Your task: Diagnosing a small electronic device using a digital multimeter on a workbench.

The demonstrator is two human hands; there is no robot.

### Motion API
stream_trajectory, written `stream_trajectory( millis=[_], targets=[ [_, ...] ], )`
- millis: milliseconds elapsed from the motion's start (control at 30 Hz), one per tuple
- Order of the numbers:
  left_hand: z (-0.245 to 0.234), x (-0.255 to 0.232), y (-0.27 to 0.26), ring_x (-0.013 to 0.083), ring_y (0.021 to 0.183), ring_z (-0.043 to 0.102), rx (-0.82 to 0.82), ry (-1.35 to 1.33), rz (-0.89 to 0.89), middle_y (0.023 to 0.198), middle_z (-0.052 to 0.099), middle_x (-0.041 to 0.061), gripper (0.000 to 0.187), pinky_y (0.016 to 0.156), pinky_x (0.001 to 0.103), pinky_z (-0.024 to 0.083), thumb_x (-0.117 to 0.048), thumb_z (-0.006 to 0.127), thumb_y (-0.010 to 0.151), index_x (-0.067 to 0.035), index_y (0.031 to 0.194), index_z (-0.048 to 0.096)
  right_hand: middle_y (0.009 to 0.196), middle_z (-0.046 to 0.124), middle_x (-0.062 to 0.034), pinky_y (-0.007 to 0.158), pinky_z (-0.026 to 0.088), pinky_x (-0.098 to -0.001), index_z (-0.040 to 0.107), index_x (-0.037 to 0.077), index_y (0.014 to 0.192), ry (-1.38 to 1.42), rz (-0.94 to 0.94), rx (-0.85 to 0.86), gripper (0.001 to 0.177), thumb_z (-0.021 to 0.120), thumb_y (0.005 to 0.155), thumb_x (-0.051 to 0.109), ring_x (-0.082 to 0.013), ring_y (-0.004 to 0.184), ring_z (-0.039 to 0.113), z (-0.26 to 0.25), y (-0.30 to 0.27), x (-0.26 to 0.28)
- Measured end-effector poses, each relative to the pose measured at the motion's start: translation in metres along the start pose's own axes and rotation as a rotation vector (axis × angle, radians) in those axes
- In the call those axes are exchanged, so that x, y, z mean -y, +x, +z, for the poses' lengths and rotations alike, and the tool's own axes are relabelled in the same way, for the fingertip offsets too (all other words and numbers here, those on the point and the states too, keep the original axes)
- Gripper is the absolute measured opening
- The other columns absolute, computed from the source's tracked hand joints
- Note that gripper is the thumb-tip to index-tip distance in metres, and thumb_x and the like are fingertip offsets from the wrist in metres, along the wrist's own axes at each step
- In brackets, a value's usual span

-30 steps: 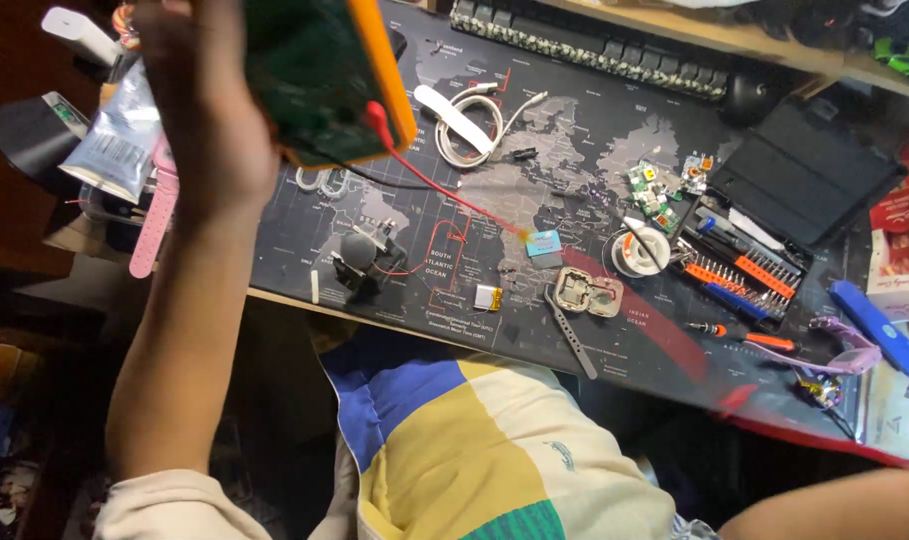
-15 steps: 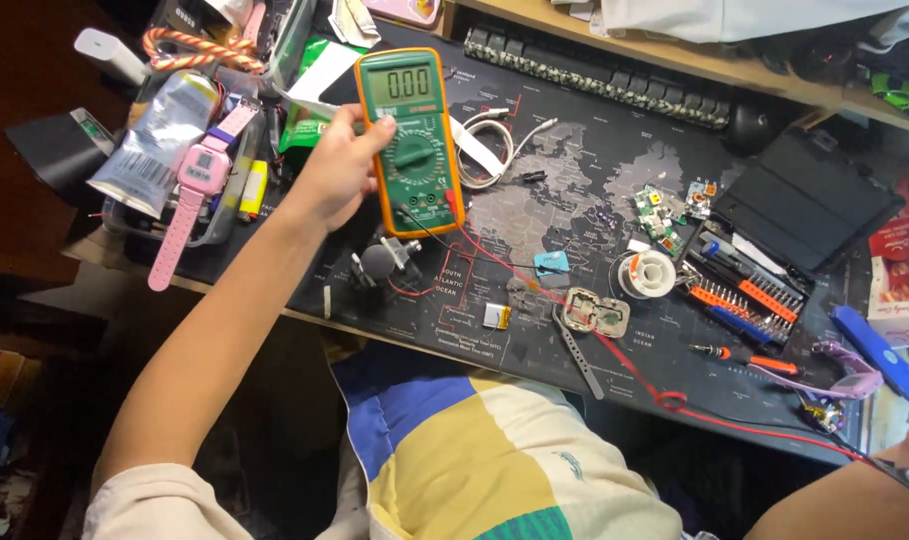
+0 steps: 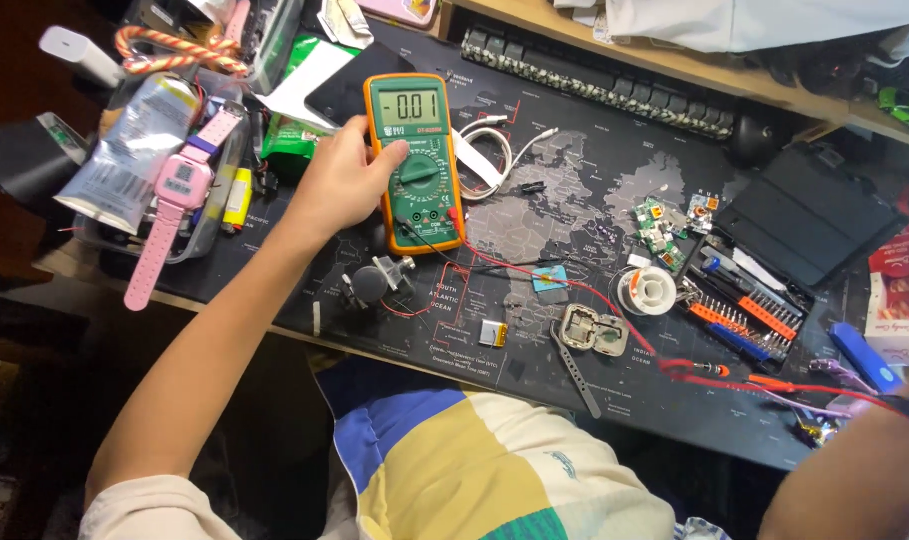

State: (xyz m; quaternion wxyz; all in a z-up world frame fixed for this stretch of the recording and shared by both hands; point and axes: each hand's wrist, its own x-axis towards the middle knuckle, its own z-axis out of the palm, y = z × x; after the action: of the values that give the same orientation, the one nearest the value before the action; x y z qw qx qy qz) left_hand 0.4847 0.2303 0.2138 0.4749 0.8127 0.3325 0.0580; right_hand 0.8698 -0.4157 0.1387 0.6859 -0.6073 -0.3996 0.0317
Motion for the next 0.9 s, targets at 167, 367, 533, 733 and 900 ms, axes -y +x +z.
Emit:
stream_trajectory(
  millis=[167,367,533,733,900],
  targets=[
    [-0.004,0.0,-0.003,0.0444,0.094,0.072,-0.126,0.469,0.194,0.102,0.077,0.023,0.045,0.071,0.059,0.056,-0.042,0.078,0.11,0.002,0.112,0.071,0.119,0.064,-0.0052,0.071,0.064,-0.0275,0.064,0.021,0.12,-0.028,0.029,0.041,0.028,0.046,0.131,0.039,-0.024,0.08,0.075,0.208,0.035,0.097],
    [0.027,-0.08,-0.107,0.0411,0.073,0.063,-0.16,0.442,0.796,0.088,0.068,0.018,0.02,0.065,0.055,0.05,0.001,0.054,0.1,-0.004,0.11,0.071,0.083,0.075,-0.0054,0.062,0.054,-0.0257,0.07,0.007,0.089,-0.164,-0.08,0.339,0.019,0.066,0.103,0.02,-0.0145,0.065,0.07,0.359,0.055,0.157],
    [0.081,-0.084,-0.14,0.0314,0.081,0.063,-0.094,0.32,1.143,0.091,0.065,0.009,0.023,0.072,0.046,0.047,-0.021,0.072,0.115,0.0,0.123,0.072,0.071,0.07,-0.0059,0.061,0.056,-0.0277,0.066,0.004,0.087,-0.125,-0.111,0.645,0.021,0.069,0.102,0.019,-0.0209,0.059,0.07,0.394,0.069,0.173],
    [0.077,-0.061,-0.144,0.0295,0.091,0.07,-0.002,0.229,1.048,0.112,0.074,0.011,0.014,0.082,0.043,0.055,0.004,0.061,0.11,-0.001,0.121,0.069,0.082,0.07,-0.002,0.063,0.055,-0.0306,0.065,0.008,0.098,-0.169,-0.104,0.807,0.031,0.088,0.09,0.028,-0.0193,0.065,0.068,0.373,0.061,0.146],
    [0.09,-0.029,-0.158,0.0373,0.126,0.075,0.02,0.028,0.917,0.136,0.076,0.019,0.023,0.106,0.048,0.059,0.001,0.053,0.113,0.004,0.132,0.066,0.08,0.067,-0.0035,0.056,0.047,-0.0329,0.071,0.011,0.09,-0.272,-0.142,0.873,0.03,0.079,0.094,0.04,-0.0211,0.062,0.064,0.364,0.062,0.126]
  ],
)
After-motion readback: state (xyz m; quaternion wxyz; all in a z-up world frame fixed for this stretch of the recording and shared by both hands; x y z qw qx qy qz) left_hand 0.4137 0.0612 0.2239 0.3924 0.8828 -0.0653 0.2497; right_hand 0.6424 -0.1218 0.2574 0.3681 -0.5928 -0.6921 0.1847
